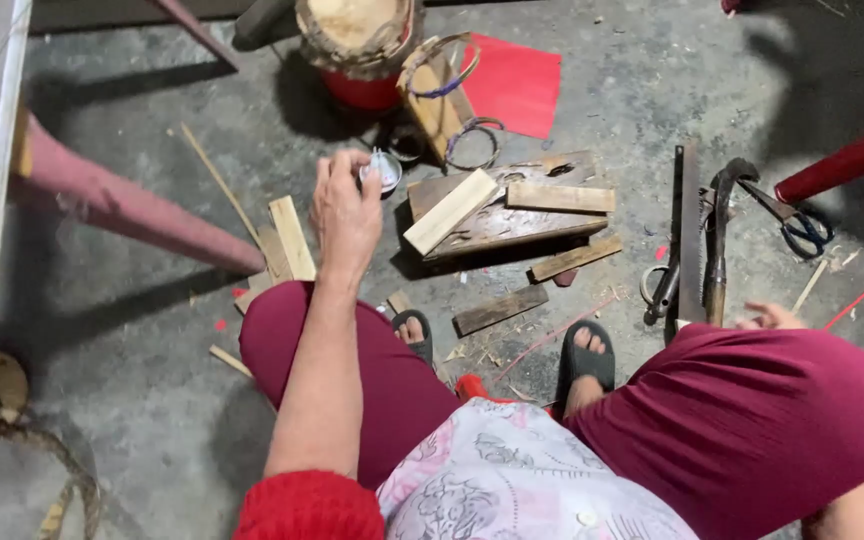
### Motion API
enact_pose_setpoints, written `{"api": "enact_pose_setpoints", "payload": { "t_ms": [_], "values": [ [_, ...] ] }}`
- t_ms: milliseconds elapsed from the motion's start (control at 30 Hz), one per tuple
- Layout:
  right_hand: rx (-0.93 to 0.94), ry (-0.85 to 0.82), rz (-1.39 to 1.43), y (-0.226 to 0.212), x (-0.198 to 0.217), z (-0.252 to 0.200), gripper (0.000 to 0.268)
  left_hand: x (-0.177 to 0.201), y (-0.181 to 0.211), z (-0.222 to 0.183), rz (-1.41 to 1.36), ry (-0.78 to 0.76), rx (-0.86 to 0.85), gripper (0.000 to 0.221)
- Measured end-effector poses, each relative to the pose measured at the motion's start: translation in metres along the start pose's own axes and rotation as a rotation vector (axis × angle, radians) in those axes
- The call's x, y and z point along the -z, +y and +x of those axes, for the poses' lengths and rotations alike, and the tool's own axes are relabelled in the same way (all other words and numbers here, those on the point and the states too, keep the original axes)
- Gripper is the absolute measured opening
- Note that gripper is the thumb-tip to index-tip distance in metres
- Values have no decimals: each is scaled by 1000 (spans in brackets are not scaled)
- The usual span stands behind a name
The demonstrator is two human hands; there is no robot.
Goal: The person is manually sanding small wooden blocks with sandpaper to smooth their surfaces.
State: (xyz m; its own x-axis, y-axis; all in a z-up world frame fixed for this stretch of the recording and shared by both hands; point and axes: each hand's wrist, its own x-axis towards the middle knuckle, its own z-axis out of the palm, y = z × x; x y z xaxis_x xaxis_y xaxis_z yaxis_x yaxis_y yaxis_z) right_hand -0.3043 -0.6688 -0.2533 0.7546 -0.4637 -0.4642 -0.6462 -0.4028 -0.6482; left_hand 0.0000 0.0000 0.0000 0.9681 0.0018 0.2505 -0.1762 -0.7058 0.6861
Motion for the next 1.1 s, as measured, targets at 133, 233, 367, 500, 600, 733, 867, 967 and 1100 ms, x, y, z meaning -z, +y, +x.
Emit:
{"api": "enact_pose_setpoints", "payload": {
  "t_ms": [133,233,367,500,600,733,867,967,1100],
  "values": [
    [122,123,-92,-108,32,-51,46,8,-2,-6,-38,86,21,14],
    [210,203,-189,-168,43,-66,39,15,-3,-9,-72,113,28,12],
    [394,81,-175,-263,48,-87,33,13,-7,-16,-40,114,4,13],
    [527,-80,-208,-317,57,-58,36,-12,-9,-27,-39,64,39,21],
    [649,-58,-586,-379,62,-50,35,-40,-2,-25,-211,1,106,25],
    [781,-81,-837,-429,40,-18,38,-84,-19,-27,-407,3,208,27],
    [451,-109,-1065,-449,-24,15,34,-150,-85,-41,-441,3,610,33],
    [212,-247,-1136,-346,-109,77,27,-203,-133,-59,-431,0,842,45],
    [41,-343,-964,-192,-222,138,21,-240,-150,-75,-296,-91,915,65]
  ]
}}
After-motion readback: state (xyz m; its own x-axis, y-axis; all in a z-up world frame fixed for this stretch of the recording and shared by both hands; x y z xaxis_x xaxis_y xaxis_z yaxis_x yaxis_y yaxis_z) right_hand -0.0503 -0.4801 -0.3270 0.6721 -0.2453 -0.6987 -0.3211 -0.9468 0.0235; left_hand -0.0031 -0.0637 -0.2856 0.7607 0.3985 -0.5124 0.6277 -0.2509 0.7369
